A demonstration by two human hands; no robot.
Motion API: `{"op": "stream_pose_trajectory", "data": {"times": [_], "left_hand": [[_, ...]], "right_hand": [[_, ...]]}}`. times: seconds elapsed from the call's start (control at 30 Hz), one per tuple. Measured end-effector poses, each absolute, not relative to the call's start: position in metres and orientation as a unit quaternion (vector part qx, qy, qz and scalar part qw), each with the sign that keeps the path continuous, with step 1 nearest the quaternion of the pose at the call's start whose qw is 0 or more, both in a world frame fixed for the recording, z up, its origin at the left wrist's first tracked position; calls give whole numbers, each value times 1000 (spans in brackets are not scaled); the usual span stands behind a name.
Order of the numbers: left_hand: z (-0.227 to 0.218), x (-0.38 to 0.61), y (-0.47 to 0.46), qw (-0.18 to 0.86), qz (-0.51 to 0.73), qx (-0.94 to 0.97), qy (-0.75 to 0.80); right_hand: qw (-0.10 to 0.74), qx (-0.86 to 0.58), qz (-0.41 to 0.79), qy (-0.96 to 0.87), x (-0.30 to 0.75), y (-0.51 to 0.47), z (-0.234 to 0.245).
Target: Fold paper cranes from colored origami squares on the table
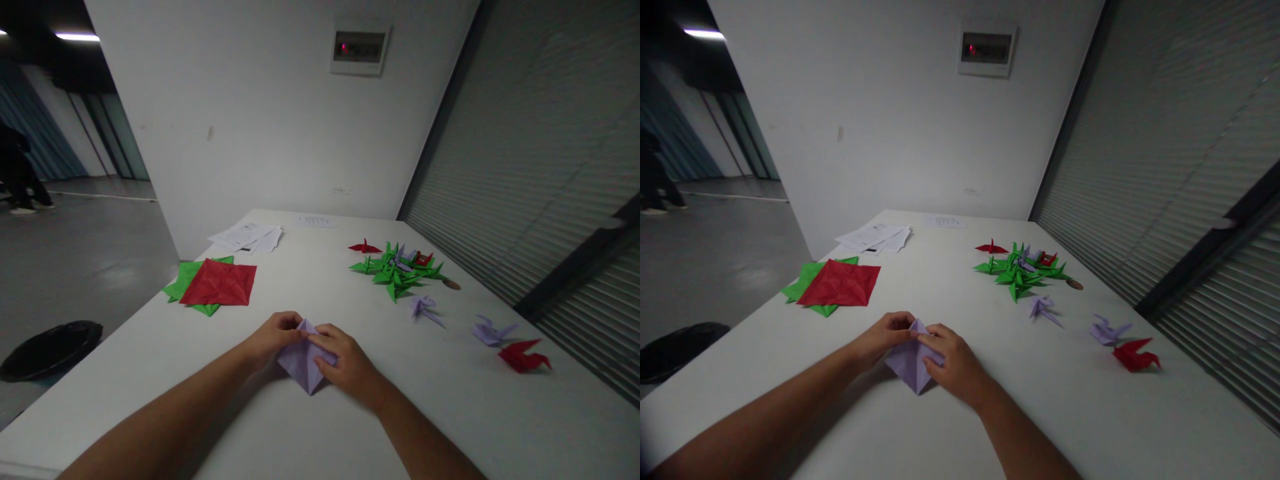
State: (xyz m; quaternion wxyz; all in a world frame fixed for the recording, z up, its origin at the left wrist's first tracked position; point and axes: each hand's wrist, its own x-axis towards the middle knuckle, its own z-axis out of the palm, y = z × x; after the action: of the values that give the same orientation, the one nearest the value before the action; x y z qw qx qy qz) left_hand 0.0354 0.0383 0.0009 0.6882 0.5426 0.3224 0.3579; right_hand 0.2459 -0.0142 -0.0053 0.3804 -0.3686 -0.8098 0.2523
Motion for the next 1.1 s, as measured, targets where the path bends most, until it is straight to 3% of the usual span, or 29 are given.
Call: {"op": "stream_pose_trajectory", "data": {"times": [0.3,0.53,1.1], "left_hand": [[-1,35,40,689,377,532,316],[-4,36,40,672,369,555,322],[-27,36,51,533,298,671,420]], "right_hand": [[443,-449,244,-737,247,-13,-7],[418,-455,449,-646,250,-6,-13],[420,-534,391,-621,254,1,-19]]}}
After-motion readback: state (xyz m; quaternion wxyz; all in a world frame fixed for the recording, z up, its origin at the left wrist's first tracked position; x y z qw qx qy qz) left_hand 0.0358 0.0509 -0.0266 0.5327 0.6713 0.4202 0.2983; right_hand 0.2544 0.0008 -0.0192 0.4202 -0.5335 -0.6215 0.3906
